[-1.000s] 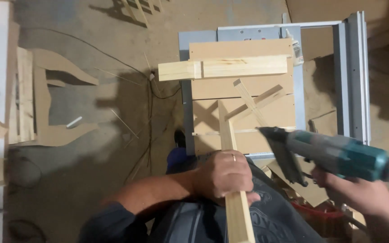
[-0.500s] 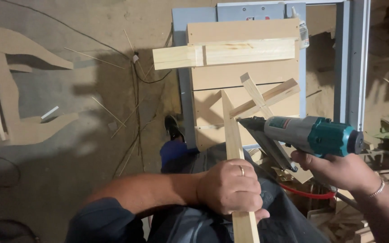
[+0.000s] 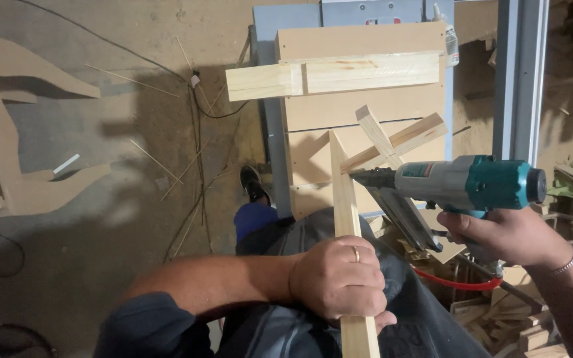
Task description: Assembling wooden structures by aligning slats and fastening them with a pneumatic nail gun.
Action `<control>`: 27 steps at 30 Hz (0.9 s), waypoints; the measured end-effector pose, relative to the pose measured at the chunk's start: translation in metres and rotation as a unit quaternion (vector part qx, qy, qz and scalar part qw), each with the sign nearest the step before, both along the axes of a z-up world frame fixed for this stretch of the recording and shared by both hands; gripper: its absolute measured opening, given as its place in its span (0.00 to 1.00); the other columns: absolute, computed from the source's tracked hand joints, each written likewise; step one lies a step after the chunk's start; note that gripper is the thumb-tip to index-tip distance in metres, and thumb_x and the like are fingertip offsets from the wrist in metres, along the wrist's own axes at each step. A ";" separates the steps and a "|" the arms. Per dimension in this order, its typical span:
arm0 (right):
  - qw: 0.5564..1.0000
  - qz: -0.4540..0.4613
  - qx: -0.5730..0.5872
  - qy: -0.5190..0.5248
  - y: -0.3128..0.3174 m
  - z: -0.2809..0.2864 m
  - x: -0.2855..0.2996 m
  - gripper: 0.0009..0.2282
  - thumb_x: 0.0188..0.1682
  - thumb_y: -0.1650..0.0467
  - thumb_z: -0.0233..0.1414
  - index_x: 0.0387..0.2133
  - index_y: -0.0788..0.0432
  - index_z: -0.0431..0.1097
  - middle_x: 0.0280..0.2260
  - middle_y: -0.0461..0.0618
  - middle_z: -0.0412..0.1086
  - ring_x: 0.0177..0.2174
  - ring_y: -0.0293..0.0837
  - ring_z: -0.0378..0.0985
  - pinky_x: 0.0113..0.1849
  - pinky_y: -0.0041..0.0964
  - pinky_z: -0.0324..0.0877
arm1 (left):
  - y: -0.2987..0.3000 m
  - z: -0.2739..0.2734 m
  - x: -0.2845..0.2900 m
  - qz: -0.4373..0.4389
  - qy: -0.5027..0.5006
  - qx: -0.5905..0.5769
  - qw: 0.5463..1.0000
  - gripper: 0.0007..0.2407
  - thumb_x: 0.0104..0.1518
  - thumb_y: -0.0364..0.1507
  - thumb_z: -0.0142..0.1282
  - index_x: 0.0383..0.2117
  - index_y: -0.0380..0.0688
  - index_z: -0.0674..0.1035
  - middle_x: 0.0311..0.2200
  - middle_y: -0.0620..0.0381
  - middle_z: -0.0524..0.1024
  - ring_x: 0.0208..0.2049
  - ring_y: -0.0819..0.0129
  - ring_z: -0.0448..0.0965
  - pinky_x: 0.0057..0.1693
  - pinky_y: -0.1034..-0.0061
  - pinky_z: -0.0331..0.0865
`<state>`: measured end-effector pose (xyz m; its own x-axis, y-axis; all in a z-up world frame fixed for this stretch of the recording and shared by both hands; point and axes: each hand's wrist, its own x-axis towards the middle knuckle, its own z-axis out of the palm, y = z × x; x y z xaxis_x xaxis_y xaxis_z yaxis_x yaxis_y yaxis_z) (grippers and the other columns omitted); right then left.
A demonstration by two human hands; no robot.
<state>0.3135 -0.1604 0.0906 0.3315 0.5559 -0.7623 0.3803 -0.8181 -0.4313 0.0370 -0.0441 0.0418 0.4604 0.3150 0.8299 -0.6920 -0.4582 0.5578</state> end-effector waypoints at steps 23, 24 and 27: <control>0.998 0.056 0.034 -0.006 0.003 0.006 -0.019 0.09 0.45 0.68 0.59 0.35 0.60 0.74 0.21 0.49 0.75 0.20 0.43 0.75 0.24 0.39 0.75 | 0.000 -0.009 -0.003 0.002 -0.023 0.001 1.000 0.12 0.66 0.29 0.51 0.23 0.41 0.70 0.20 0.55 0.66 0.20 0.61 0.65 0.33 0.69 0.66; 0.998 0.051 0.024 -0.008 0.004 0.005 -0.019 0.10 0.44 0.68 0.60 0.36 0.60 0.75 0.22 0.50 0.77 0.21 0.44 0.77 0.26 0.39 0.77 | -0.001 -0.010 -0.004 0.006 -0.021 0.002 1.000 0.12 0.66 0.30 0.52 0.23 0.41 0.71 0.20 0.56 0.66 0.20 0.62 0.66 0.32 0.69 0.66; 0.995 0.076 0.059 0.016 -0.005 -0.002 -0.011 0.08 0.46 0.66 0.58 0.25 0.60 0.74 0.18 0.48 0.75 0.19 0.42 0.77 0.24 0.38 0.76 | 0.000 -0.010 -0.005 0.004 -0.020 0.002 1.000 0.12 0.66 0.30 0.51 0.23 0.41 0.71 0.21 0.56 0.66 0.20 0.63 0.65 0.33 0.70 0.66</control>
<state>0.3030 -0.1652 0.0884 0.2129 0.6842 -0.6975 0.4801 -0.6950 -0.5352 0.0321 -0.0437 0.0323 0.4244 0.3144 0.8492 -0.7102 -0.4662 0.5275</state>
